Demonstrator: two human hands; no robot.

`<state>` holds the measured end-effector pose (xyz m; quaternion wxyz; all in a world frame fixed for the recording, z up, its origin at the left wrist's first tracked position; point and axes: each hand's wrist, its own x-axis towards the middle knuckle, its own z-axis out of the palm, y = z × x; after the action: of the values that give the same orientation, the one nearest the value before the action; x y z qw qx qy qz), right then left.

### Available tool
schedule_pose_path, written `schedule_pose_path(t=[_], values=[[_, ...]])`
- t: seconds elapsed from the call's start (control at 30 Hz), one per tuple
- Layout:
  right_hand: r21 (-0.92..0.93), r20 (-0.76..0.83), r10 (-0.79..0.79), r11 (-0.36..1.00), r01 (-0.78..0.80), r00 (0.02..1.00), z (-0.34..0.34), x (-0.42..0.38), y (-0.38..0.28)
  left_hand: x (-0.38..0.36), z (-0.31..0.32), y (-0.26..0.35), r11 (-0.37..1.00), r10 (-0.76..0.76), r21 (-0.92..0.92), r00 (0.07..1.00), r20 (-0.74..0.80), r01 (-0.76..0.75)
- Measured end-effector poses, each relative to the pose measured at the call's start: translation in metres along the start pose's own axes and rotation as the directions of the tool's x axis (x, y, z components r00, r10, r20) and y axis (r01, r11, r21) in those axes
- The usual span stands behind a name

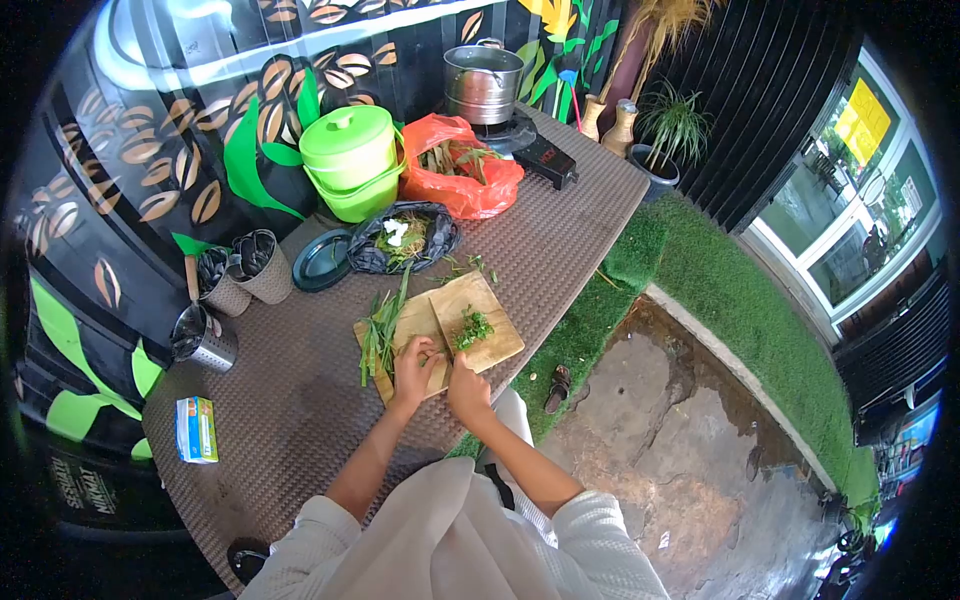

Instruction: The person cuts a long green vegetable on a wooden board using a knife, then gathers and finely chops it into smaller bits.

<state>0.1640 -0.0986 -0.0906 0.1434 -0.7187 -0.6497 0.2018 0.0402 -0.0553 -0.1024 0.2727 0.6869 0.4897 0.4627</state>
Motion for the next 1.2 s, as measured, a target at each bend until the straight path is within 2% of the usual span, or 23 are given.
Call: schedule_pose_path(t=[0.07, 0.13, 0.2, 0.3, 0.33, 0.4, 0.47, 0.6, 0.67, 0.77, 0.83, 0.93, 1.0, 1.07, 1.13, 1.2], values=[[-0.01, 0.04, -0.016, 1.0, 0.017, 0.999, -0.007, 0.003, 0.0, -0.002, 0.0, -0.003, 0.999, -0.025, 0.027, 1.0, -0.001, 0.025], [-0.026, 0.037, -0.057, 0.998, 0.058, 0.998, -0.013, 0.003, 0.004, -0.003, -0.002, 0.001, 0.974, 0.124, 0.182, 0.991, 0.058, -0.133], [-0.039, 0.036, -0.097, 0.994, 0.098, 0.995, -0.015, 0.002, 0.004, -0.005, -0.003, 0.004, 0.967, 0.149, 0.198, 0.987, 0.064, -0.159], [-0.034, 0.043, -0.053, 0.998, 0.055, 0.998, -0.012, -0.003, -0.005, -0.006, -0.003, 0.003, 0.962, 0.178, 0.2, 0.982, 0.069, -0.189], [-0.088, 0.045, -0.027, 0.996, 0.031, 0.999, -0.01, -0.009, -0.01, -0.005, -0.003, 0.002, 0.963, 0.184, 0.184, 0.98, 0.069, -0.194], [-0.143, 0.049, 0.003, 0.99, 0.004, 0.999, -0.01, -0.009, -0.012, -0.005, -0.004, 0.002, 0.965, 0.177, 0.184, 0.981, 0.077, -0.188], [-0.086, 0.001, -0.089, 0.992, 0.088, 0.996, -0.012, 0.002, -0.012, -0.004, -0.004, 0.003, 0.967, 0.166, 0.184, 0.983, 0.083, -0.179], [-0.03, 0.005, -0.156, 0.987, 0.156, 0.988, -0.004, 0.01, 0.0, -0.006, -0.001, 0.001, 0.969, 0.158, 0.184, 0.985, 0.066, -0.167], [-0.065, -0.009, -0.04, 0.997, 0.039, 0.999, 0.007, -0.003, -0.001, -0.005, -0.003, -0.003, 0.975, 0.15, 0.158, 0.986, 0.066, -0.159], [-0.05, 0.006, -0.06, 0.997, 0.06, 0.998, 0.002, 0.007, 0.0, -0.006, 0.002, -0.011, 0.992, 0.111, 0.059, 0.993, 0.046, -0.114], [-0.038, 0.02, -0.061, 0.997, 0.062, 0.998, -0.004, 0.008, 0.002, -0.007, 0.001, -0.008, 0.987, 0.068, 0.143, 0.996, 0.066, -0.077], [0.0, 0.013, -0.153, 0.988, 0.153, 0.988, -0.007, 0.007, 0.001, -0.007, 0.0, -0.005, 0.989, 0.035, 0.143, 0.996, 0.08, -0.046], [-0.025, 0.048, -0.002, 1.0, 0.003, 0.999, 0.0, -0.005, -0.01, -0.007, -0.003, -0.005, 0.995, 0.043, 0.092, 0.996, 0.082, -0.05], [-0.04, 0.059, 0.002, 0.999, 0.0, 0.998, -0.007, -0.001, -0.013, -0.005, -0.001, -0.005, 0.998, 0.047, 0.032, 0.995, 0.086, -0.05], [-0.037, 0.05, -0.061, 0.997, 0.063, 0.997, -0.008, 0.008, -0.009, -0.007, 0.002, -0.009, 0.994, 0.049, 0.099, 0.998, 0.044, -0.053], [-0.034, 0.065, -0.057, 0.998, 0.06, 0.996, -0.006, 0.003, -0.005, -0.009, 0.002, -0.011, 0.995, 0.022, 0.098, 0.999, 0.042, -0.026]])
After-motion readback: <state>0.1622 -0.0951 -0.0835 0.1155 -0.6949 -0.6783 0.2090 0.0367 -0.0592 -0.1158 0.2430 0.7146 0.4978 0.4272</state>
